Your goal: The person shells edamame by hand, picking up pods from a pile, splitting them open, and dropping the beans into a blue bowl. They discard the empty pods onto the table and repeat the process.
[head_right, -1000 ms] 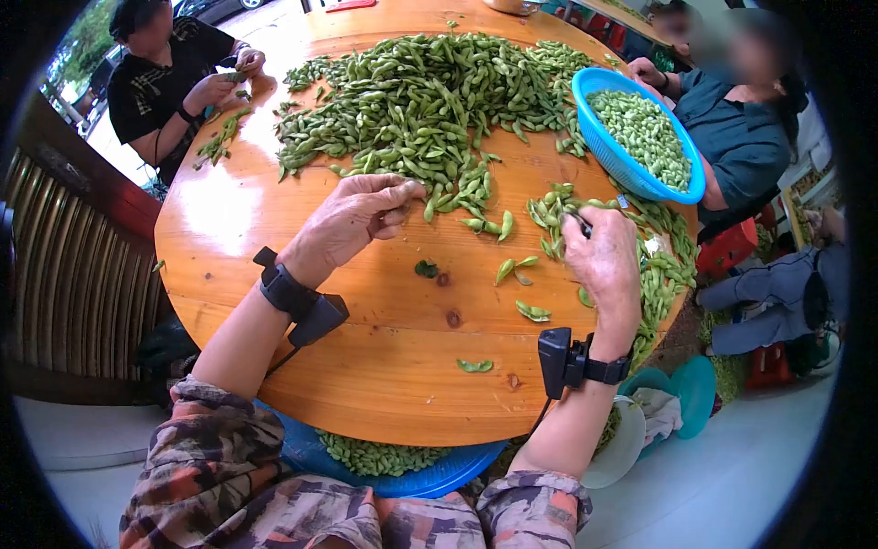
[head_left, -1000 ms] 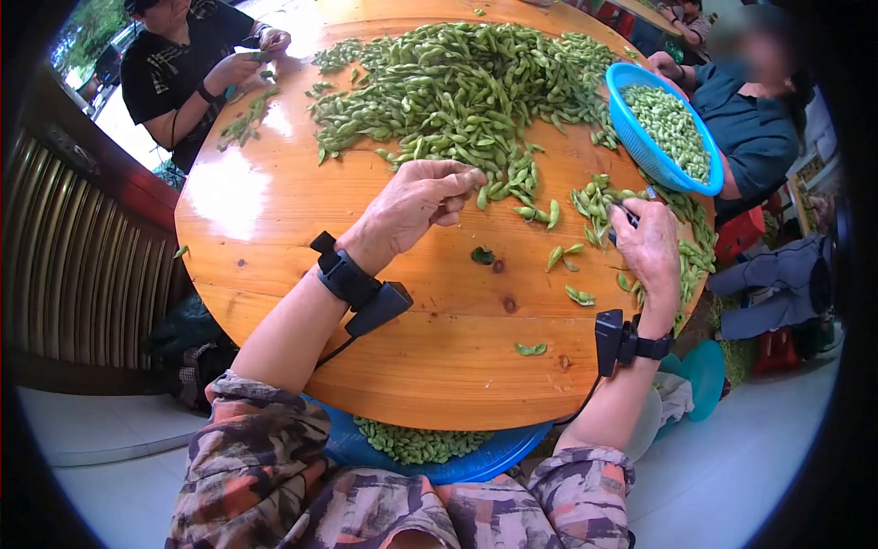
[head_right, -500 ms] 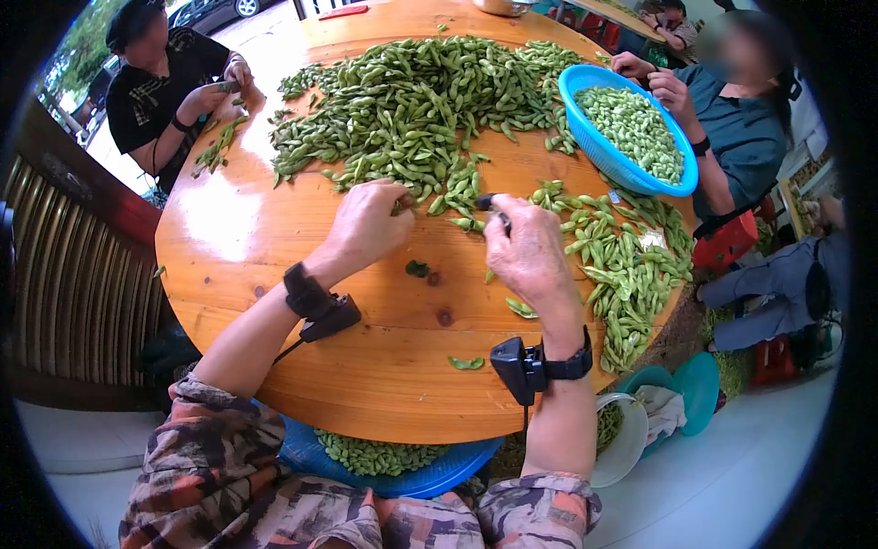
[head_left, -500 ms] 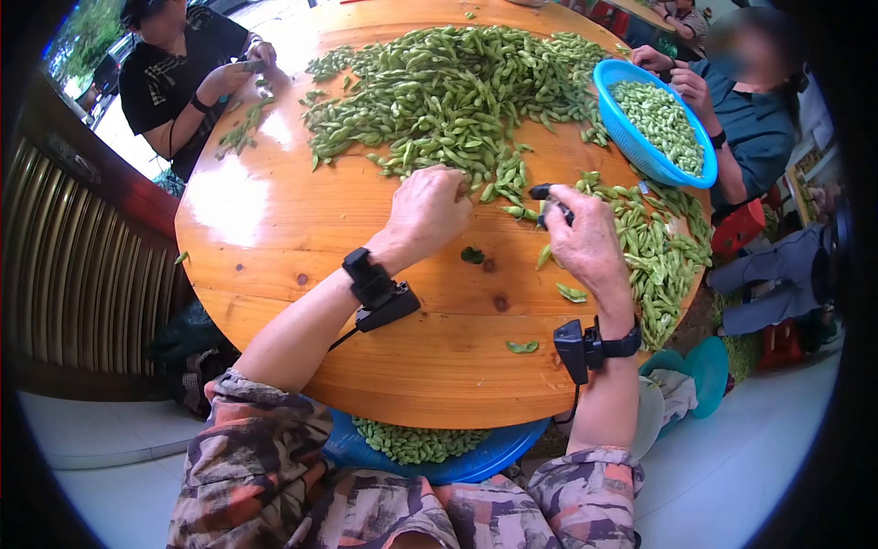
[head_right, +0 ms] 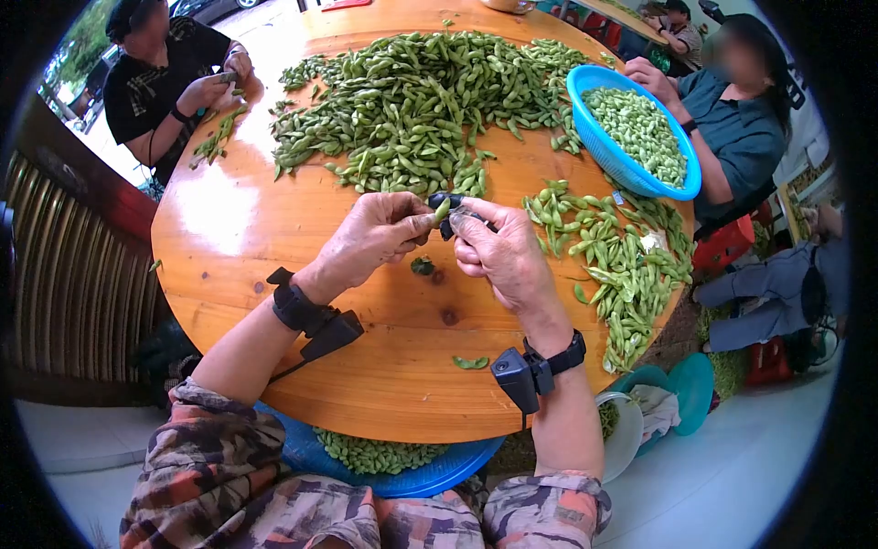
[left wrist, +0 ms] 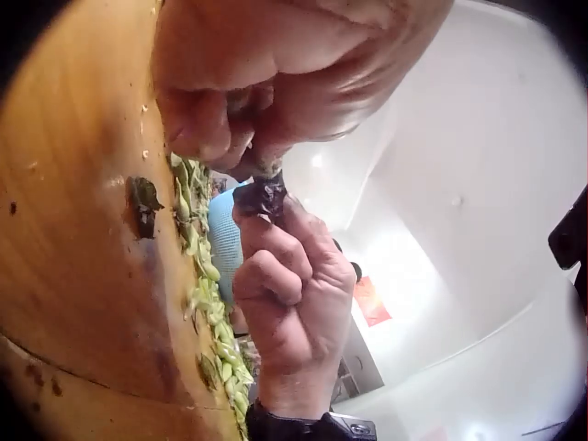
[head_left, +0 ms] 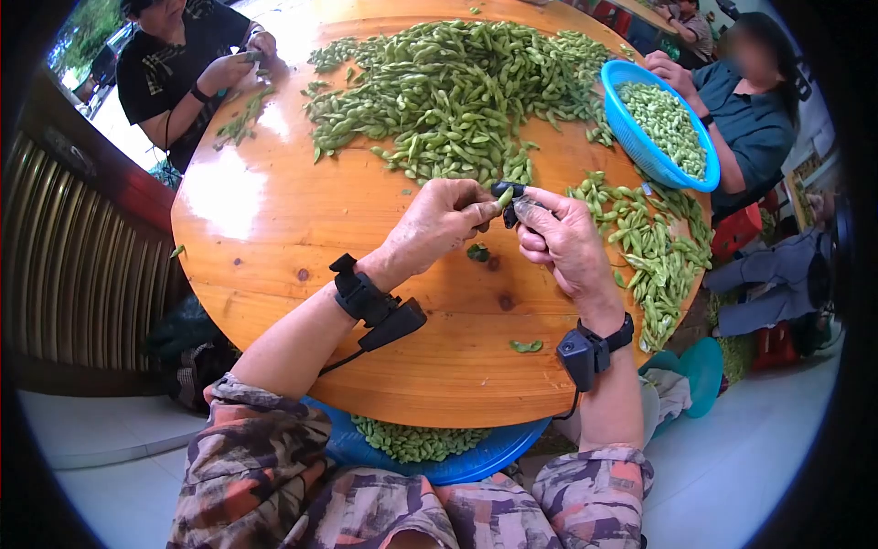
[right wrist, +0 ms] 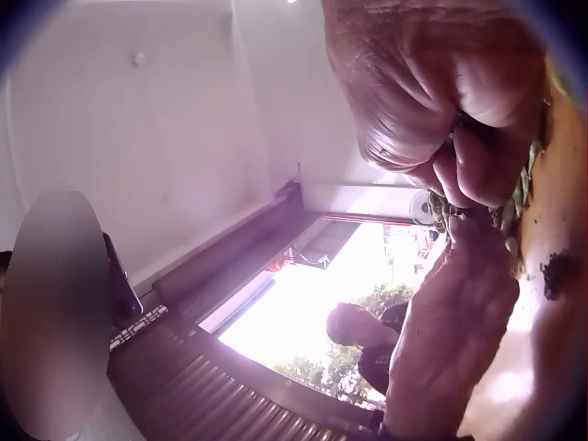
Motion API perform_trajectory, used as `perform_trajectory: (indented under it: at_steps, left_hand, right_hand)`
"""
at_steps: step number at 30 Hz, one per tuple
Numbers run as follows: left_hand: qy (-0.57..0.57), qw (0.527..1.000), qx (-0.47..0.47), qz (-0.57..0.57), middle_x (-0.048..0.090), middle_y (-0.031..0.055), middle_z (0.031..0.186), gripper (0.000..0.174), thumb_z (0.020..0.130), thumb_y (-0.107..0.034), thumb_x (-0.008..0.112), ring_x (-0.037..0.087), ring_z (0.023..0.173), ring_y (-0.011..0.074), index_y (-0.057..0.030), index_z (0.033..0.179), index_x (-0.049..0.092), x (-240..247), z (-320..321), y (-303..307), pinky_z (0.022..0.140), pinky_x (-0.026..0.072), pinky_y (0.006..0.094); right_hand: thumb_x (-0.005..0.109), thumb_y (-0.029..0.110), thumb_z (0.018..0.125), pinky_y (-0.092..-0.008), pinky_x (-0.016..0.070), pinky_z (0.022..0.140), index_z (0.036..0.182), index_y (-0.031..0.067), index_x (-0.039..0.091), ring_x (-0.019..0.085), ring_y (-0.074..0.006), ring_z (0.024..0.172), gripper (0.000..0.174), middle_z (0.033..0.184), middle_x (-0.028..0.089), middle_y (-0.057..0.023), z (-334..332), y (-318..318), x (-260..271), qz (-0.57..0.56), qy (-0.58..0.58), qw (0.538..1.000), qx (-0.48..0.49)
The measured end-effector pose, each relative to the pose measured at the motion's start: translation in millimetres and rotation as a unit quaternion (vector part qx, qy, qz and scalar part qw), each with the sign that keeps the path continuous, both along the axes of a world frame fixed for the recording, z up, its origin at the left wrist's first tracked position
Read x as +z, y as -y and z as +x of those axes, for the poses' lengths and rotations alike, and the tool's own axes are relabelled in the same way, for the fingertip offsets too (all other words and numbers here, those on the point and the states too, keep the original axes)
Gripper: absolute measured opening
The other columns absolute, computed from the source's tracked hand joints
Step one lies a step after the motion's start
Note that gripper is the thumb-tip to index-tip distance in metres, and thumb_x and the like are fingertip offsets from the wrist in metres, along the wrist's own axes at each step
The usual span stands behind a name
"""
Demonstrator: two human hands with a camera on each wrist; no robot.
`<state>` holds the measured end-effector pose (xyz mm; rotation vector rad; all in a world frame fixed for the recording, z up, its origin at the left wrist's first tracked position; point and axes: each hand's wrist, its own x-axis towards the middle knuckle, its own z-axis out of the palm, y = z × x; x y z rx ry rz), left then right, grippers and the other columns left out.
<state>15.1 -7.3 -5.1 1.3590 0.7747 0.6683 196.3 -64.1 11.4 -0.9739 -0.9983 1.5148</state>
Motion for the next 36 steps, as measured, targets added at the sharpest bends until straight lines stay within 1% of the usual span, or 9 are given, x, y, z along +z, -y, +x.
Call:
perform_trajectory:
  at_steps: [5, 7, 8, 10, 14, 23, 34, 35, 36]
  left_hand:
    - [-0.103, 0.987, 0.009, 0.125, 0.055, -0.0017, 0.07, 0.018, 0.095, -0.017, 0.058, 0.04, 0.055, 0.0017, -0.0011, 0.087, 0.06, 2, -2, 0, 0.046, 0.031, 0.0174]
    - [0.052, 0.997, -0.038, -0.049, 0.056, -0.0013, 0.072, 0.017, 0.095, -0.017, 0.058, 0.039, 0.054, 0.0019, -0.0022, 0.088, 0.061, 0, -6, -1, 0.046, 0.0312, 0.0172]
    - [0.052, 0.997, -0.039, -0.049, 0.056, -0.0013, 0.072, 0.017, 0.095, -0.017, 0.058, 0.039, 0.054, 0.0019, -0.0022, 0.088, 0.061, 0, -7, -2, 0.046, 0.0312, 0.0172]
    - [0.167, 0.964, -0.097, -0.181, 0.057, -0.0004, 0.073, 0.015, 0.095, -0.017, 0.058, 0.038, 0.053, 0.0022, -0.0035, 0.089, 0.061, -3, -8, -3, 0.045, 0.031, 0.0173]
    - [0.183, 0.955, -0.084, -0.22, 0.057, 0.0003, 0.074, 0.014, 0.095, -0.018, 0.058, 0.038, 0.052, 0.0026, -0.005, 0.09, 0.062, -6, -2, 1, 0.045, 0.0303, 0.0173]
    - [0.145, 0.975, 0.072, -0.152, 0.056, -0.0004, 0.069, 0.016, 0.093, -0.016, 0.062, 0.037, 0.051, 0.0025, -0.0052, 0.082, 0.061, -8, 3, 4, 0.044, 0.029, 0.0175]
    - [-0.02, 0.972, 0.185, 0.146, 0.052, -0.0034, 0.063, 0.016, 0.09, -0.016, 0.066, 0.041, 0.053, 0.0019, -0.004, 0.081, 0.06, -20, 13, 9, 0.044, 0.0304, 0.0194]
    - [-0.02, 0.972, 0.184, 0.145, 0.052, -0.0034, 0.063, 0.016, 0.09, -0.016, 0.066, 0.041, 0.053, 0.0019, -0.004, 0.081, 0.06, -20, 13, 11, 0.044, 0.0304, 0.0194]
    - [0.044, 0.986, 0.158, 0.029, 0.051, -0.0032, 0.064, 0.016, 0.091, -0.017, 0.064, 0.039, 0.053, 0.0023, -0.0046, 0.083, 0.059, -16, 12, 14, 0.045, 0.0298, 0.0194]
  right_hand:
    - [0.053, 0.005, 0.094, -0.0154, 0.0274, 0.044, 0.115, -0.0071, 0.058, 0.037, -0.0012, 0.054, 0.024, 0.07, 0.046, 0.004, 2, 1, 3, -0.02, 0.012, 1.0, 0.013]
    - [0.052, 0.005, 0.094, -0.0148, 0.0277, 0.044, 0.114, -0.0064, 0.058, 0.037, -0.0009, 0.054, 0.023, 0.071, 0.046, 0.0044, 6, 0, 0, -0.01, -0.027, 0.999, 0.034]
    - [0.052, 0.005, 0.094, -0.0148, 0.0277, 0.044, 0.114, -0.0064, 0.058, 0.037, -0.0009, 0.054, 0.023, 0.071, 0.046, 0.0044, 8, 0, 1, -0.009, -0.027, 0.999, 0.034]
    - [0.051, 0.004, 0.095, -0.0147, 0.0278, 0.044, 0.114, -0.006, 0.059, 0.037, -0.0007, 0.054, 0.023, 0.071, 0.046, 0.0047, 9, 1, 4, -0.001, -0.035, 0.998, 0.046]
    - [0.051, 0.005, 0.095, -0.0151, 0.0275, 0.044, 0.114, -0.0061, 0.059, 0.036, -0.0005, 0.054, 0.023, 0.072, 0.046, 0.0049, 7, 1, 3, 0.01, 0.02, 0.999, 0.036]
    - [0.052, 0.006, 0.096, -0.0154, 0.0276, 0.045, 0.107, -0.0062, 0.058, 0.036, -0.0012, 0.057, 0.018, 0.073, 0.043, 0.0048, -2, 0, -2, -0.023, -0.05, 0.998, 0.031]
    - [0.052, 0.004, 0.095, -0.0155, 0.0297, 0.046, 0.111, -0.0056, 0.058, 0.038, -0.0014, 0.059, 0.019, 0.075, 0.045, 0.0048, -9, -2, -12, 0.0, -0.078, 0.997, 0.01]
    - [0.052, 0.004, 0.095, -0.0155, 0.0297, 0.046, 0.111, -0.0056, 0.058, 0.038, -0.0014, 0.059, 0.019, 0.075, 0.045, 0.0048, -9, -2, -13, -0.001, -0.078, 0.997, 0.009]
    - [0.052, 0.003, 0.095, -0.0156, 0.0295, 0.046, 0.111, -0.0054, 0.058, 0.038, -0.0014, 0.059, 0.02, 0.075, 0.046, 0.0048, -10, -1, -14, 0.007, -0.067, 0.998, 0.002]
